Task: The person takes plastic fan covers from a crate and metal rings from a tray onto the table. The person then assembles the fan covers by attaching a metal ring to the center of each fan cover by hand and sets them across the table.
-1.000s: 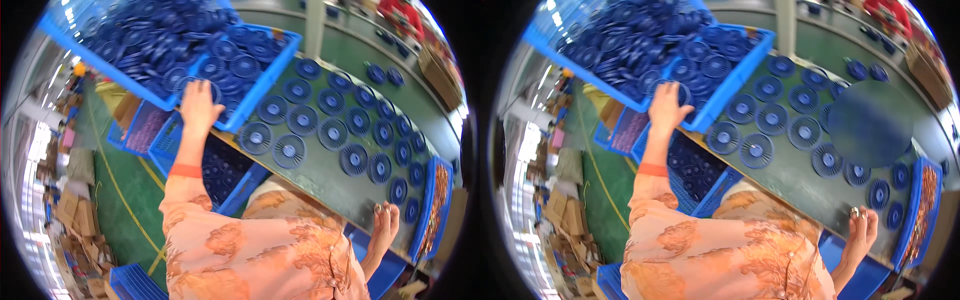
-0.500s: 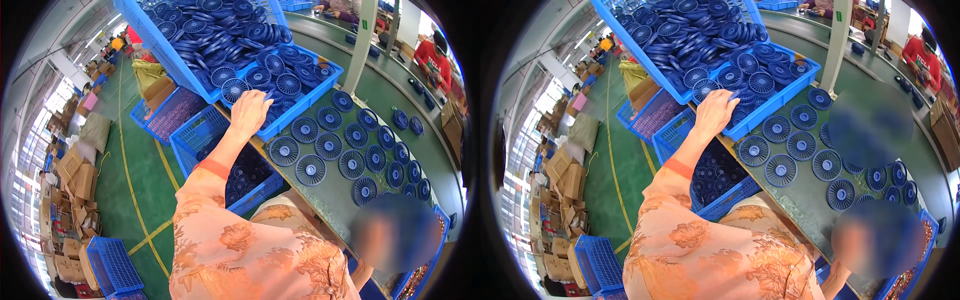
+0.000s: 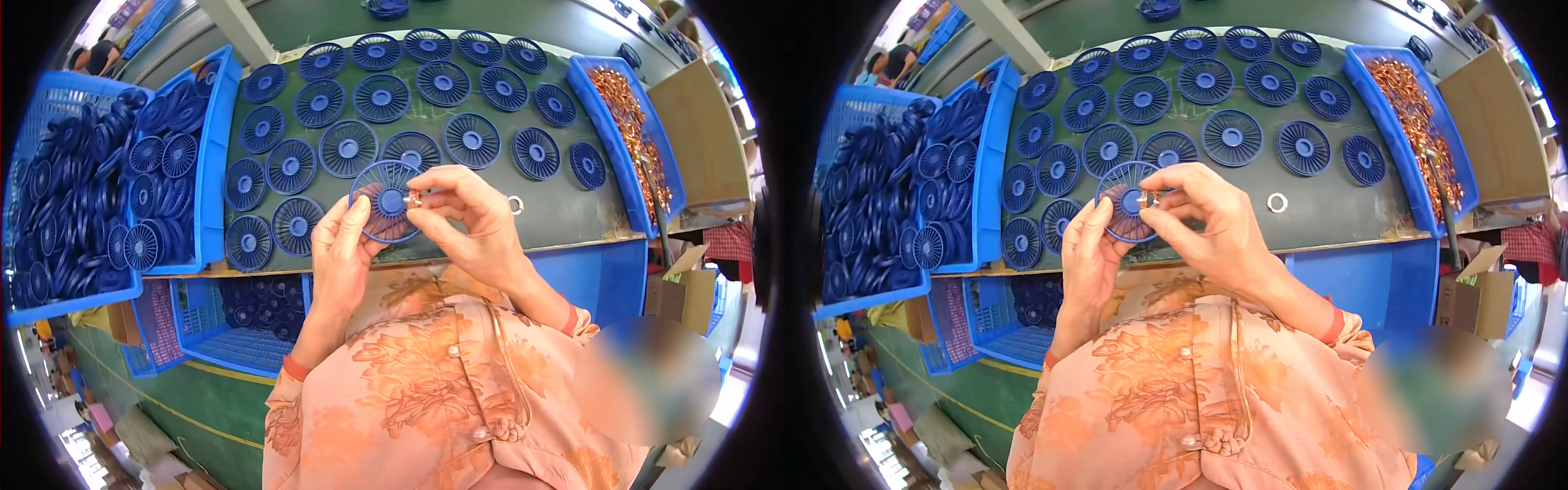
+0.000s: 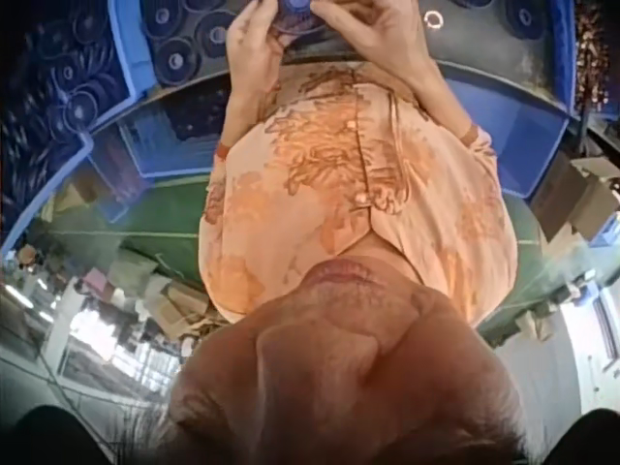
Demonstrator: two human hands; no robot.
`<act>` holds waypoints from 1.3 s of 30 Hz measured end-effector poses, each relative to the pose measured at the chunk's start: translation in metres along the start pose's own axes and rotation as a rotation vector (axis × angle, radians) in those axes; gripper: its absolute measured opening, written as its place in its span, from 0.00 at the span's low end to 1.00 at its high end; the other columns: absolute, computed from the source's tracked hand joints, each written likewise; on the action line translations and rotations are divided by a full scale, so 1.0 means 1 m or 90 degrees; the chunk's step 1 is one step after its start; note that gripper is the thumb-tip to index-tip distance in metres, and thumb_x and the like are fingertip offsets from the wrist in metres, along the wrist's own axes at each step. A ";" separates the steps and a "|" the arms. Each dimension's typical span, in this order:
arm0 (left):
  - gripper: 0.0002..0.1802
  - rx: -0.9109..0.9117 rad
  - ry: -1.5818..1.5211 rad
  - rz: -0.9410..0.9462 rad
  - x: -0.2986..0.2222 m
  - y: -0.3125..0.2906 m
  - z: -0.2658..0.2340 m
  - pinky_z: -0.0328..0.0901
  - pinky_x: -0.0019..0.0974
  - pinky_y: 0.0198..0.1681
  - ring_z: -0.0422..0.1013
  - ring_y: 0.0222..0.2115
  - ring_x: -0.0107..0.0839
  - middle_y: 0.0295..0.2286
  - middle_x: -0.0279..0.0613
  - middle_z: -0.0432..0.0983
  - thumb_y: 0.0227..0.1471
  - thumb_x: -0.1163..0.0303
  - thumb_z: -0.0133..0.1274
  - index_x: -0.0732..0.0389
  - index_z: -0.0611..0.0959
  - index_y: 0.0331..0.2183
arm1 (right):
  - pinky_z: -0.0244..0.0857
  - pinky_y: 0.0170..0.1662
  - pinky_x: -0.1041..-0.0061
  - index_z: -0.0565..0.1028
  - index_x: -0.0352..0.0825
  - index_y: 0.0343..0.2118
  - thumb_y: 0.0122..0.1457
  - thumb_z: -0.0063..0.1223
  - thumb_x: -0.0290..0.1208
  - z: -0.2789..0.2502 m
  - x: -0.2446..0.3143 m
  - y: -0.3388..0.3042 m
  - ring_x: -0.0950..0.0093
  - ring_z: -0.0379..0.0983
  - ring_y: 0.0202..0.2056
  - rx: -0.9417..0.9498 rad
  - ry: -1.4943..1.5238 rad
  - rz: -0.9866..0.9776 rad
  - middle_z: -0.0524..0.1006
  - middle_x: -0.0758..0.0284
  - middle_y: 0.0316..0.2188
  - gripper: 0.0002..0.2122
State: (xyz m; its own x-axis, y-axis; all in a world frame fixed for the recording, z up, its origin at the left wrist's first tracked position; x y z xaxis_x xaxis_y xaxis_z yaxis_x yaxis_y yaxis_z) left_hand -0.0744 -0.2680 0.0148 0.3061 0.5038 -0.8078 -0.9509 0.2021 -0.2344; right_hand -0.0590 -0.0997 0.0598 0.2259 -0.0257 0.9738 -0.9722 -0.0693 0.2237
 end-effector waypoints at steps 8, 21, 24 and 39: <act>0.16 -0.013 0.169 0.031 0.000 -0.004 0.016 0.75 0.26 0.37 0.77 0.35 0.20 0.37 0.36 0.80 0.67 0.63 0.48 0.65 0.81 0.46 | 0.74 0.37 0.74 0.79 0.32 0.41 0.52 0.64 0.19 -0.005 0.007 0.010 0.70 0.79 0.36 0.025 -0.280 -0.181 0.79 0.62 0.38 0.13; 0.18 -0.013 0.321 -0.040 0.001 0.002 0.006 0.65 0.23 0.30 0.69 0.28 0.14 0.29 0.29 0.78 0.66 0.61 0.50 0.68 0.84 0.39 | 0.72 0.39 0.69 0.82 0.32 0.38 0.49 0.65 0.21 -0.009 -0.016 0.010 0.65 0.77 0.37 0.166 -0.282 -0.249 0.78 0.64 0.35 0.11; 0.17 0.062 0.411 -0.073 0.000 0.007 0.006 0.66 0.25 0.33 0.69 0.30 0.15 0.29 0.30 0.79 0.65 0.64 0.49 0.69 0.84 0.36 | 0.73 0.39 0.69 0.81 0.31 0.37 0.44 0.66 0.20 -0.011 -0.011 0.003 0.65 0.76 0.37 0.228 -0.311 -0.319 0.78 0.65 0.37 0.14; 0.17 0.172 0.464 0.177 -0.007 -0.011 0.011 0.74 0.36 0.46 0.79 0.40 0.34 0.40 0.41 0.82 0.53 0.76 0.61 0.63 0.82 0.46 | 0.65 0.52 0.69 0.78 0.35 0.40 0.48 0.68 0.21 -0.051 0.001 -0.043 0.66 0.72 0.49 -0.108 -0.307 -0.176 0.74 0.58 0.48 0.15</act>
State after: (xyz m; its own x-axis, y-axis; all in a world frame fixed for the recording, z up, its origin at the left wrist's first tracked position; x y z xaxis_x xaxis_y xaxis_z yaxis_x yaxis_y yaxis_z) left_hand -0.0654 -0.2649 0.0291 -0.1342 -0.0878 -0.9871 -0.9155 0.3923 0.0896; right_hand -0.0205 -0.0458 0.0538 0.4374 -0.4833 0.7584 -0.8602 0.0211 0.5096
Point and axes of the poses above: each hand's wrist, its own y-axis towards the middle knuckle, its own z-axis out of the palm, x = y × z, the point moved 5 cm from there along y, towards the middle knuckle
